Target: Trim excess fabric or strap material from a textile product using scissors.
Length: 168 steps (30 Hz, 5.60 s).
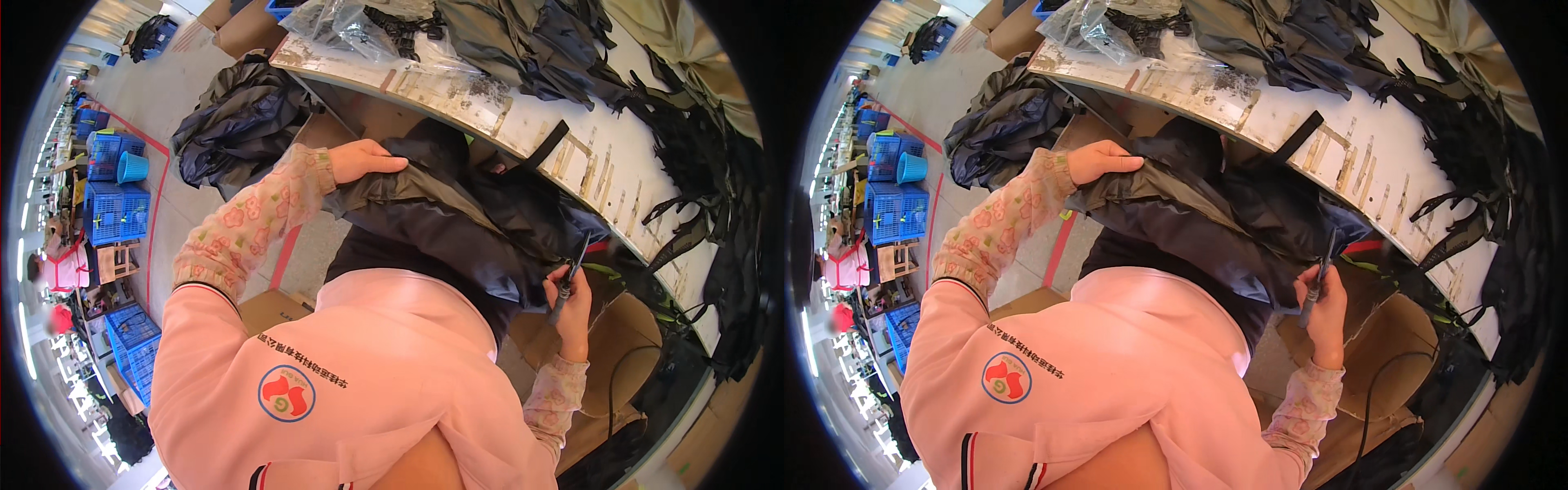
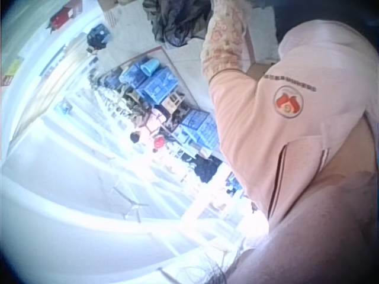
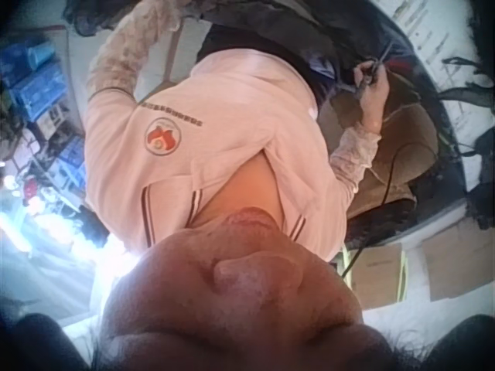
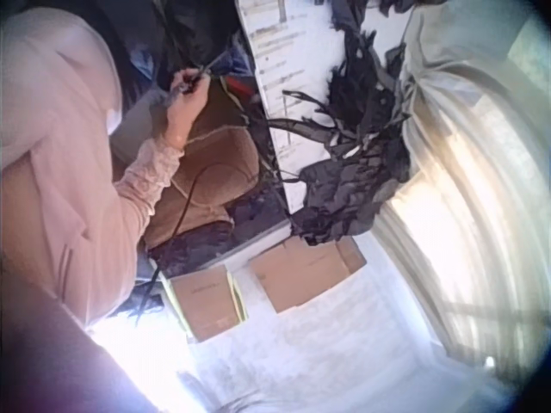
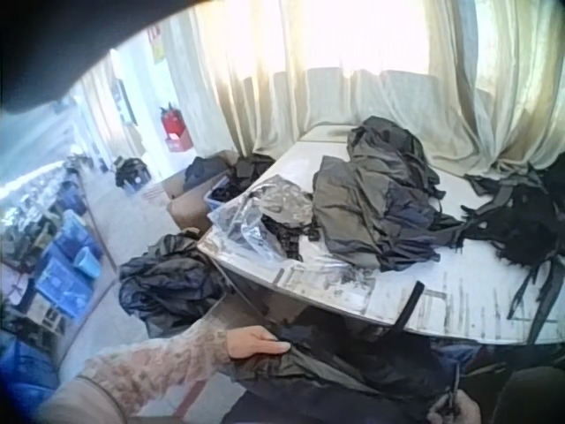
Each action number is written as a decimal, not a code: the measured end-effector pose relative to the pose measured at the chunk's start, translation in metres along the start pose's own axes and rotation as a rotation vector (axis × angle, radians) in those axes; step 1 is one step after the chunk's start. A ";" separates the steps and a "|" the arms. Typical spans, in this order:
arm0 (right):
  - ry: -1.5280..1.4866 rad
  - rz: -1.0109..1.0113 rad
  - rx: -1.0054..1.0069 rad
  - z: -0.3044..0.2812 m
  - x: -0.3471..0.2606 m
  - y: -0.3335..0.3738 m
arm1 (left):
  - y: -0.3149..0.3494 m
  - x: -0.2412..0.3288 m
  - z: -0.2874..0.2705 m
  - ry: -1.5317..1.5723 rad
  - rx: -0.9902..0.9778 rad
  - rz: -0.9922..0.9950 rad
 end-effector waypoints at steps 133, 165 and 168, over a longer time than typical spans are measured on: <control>-0.006 0.140 -0.121 -0.072 -0.015 0.047 | -0.173 0.204 0.097 -1.399 0.361 0.924; 0.199 -0.059 0.402 -0.053 -0.020 -0.004 | 0.060 0.021 0.016 -1.155 0.252 0.698; 0.161 -0.096 0.202 -0.050 -0.030 0.000 | 0.049 0.026 0.029 -1.074 0.116 0.612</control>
Point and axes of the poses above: each hand's wrist, its own y-axis away from the middle knuckle, its own z-axis out of the palm, x = y × z, the point moved 1 cm from there along -y, towards the middle knuckle, and after that the axes turned 6 degrees about y, right-handed, at the moved point
